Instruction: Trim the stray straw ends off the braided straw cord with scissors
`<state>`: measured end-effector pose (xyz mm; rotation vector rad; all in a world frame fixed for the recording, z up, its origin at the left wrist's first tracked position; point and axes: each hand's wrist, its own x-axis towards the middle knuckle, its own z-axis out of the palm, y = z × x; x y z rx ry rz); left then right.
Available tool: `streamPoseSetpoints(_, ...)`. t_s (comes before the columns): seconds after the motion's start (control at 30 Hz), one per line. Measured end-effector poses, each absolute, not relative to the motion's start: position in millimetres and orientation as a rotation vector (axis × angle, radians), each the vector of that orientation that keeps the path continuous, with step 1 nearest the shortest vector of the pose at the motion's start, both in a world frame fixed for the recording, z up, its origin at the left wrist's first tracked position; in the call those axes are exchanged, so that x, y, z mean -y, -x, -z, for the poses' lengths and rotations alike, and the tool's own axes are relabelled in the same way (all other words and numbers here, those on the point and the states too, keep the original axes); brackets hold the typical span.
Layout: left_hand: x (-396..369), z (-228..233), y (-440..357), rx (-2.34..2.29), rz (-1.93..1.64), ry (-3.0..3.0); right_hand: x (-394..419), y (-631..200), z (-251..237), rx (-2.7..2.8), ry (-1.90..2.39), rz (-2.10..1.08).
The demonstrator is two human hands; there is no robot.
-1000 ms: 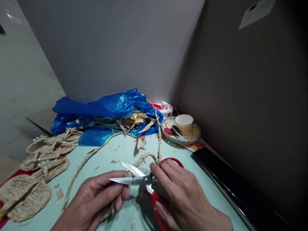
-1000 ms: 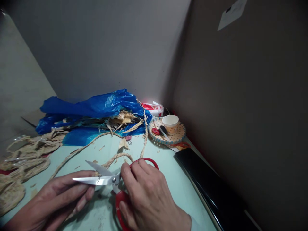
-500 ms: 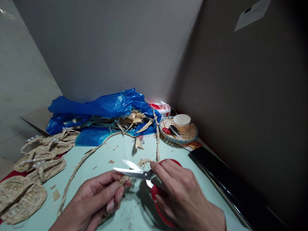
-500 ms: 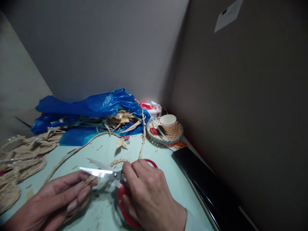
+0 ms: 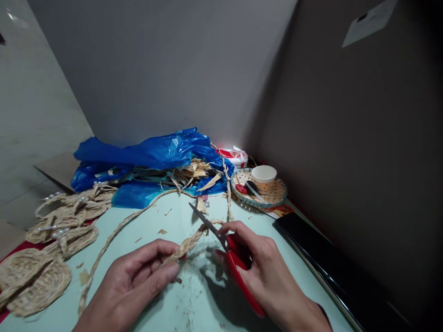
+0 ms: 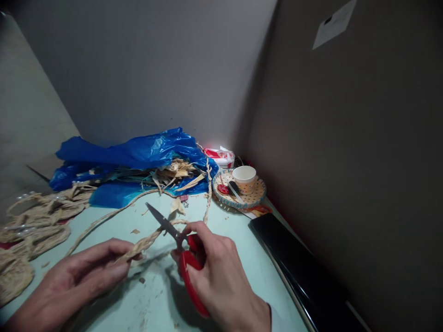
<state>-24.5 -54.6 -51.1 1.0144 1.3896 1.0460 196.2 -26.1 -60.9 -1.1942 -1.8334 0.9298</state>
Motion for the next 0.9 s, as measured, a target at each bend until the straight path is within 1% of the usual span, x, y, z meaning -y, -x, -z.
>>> streamPoseSetpoints(0.13,54.4,52.8,24.3,-1.493,-1.175,-1.174,24.6,-199.1,52.4,1.651,1.12,-1.321)
streamPoseSetpoints(0.2,54.0,53.6,25.2,-1.533,-1.172,-1.229,20.8,-201.9,50.2,1.517,1.124,-1.413)
streamPoseSetpoints(0.27,53.8,53.7,26.3,-1.542,-1.172,-1.226,15.6,-205.0,51.5,1.443,1.188,-1.36)
streamPoseSetpoints(0.33,53.8,52.7,27.5,-1.519,-1.165,-1.177,10.9,-207.1,55.7,1.463,1.254,-1.178)
streamPoseSetpoints(0.4,54.0,51.0,28.6,-1.484,-1.138,-1.105,8.9,-207.4,60.7,1.565,1.25,-1.031)
streamPoseSetpoints(0.5,54.2,48.8,30.2,-1.44,-1.095,-1.037,11.2,-205.5,66.0,1.767,1.286,-0.943)
streamPoseSetpoints(0.63,53.4,50.2,31.4,-1.439,-1.134,-1.212,12.6,-207.3,68.2,1.856,1.338,-0.767)
streamPoseSetpoints(0.73,52.3,53.2,32.9,-1.512,-1.203,-1.377,9.0,-214.2,64.4,1.768,1.262,-0.782)
streamPoseSetpoints(0.9,52.0,55.6,34.0,-1.607,-1.218,-1.366,5.8,-224.2,50.2,1.6,1.145,-0.99)
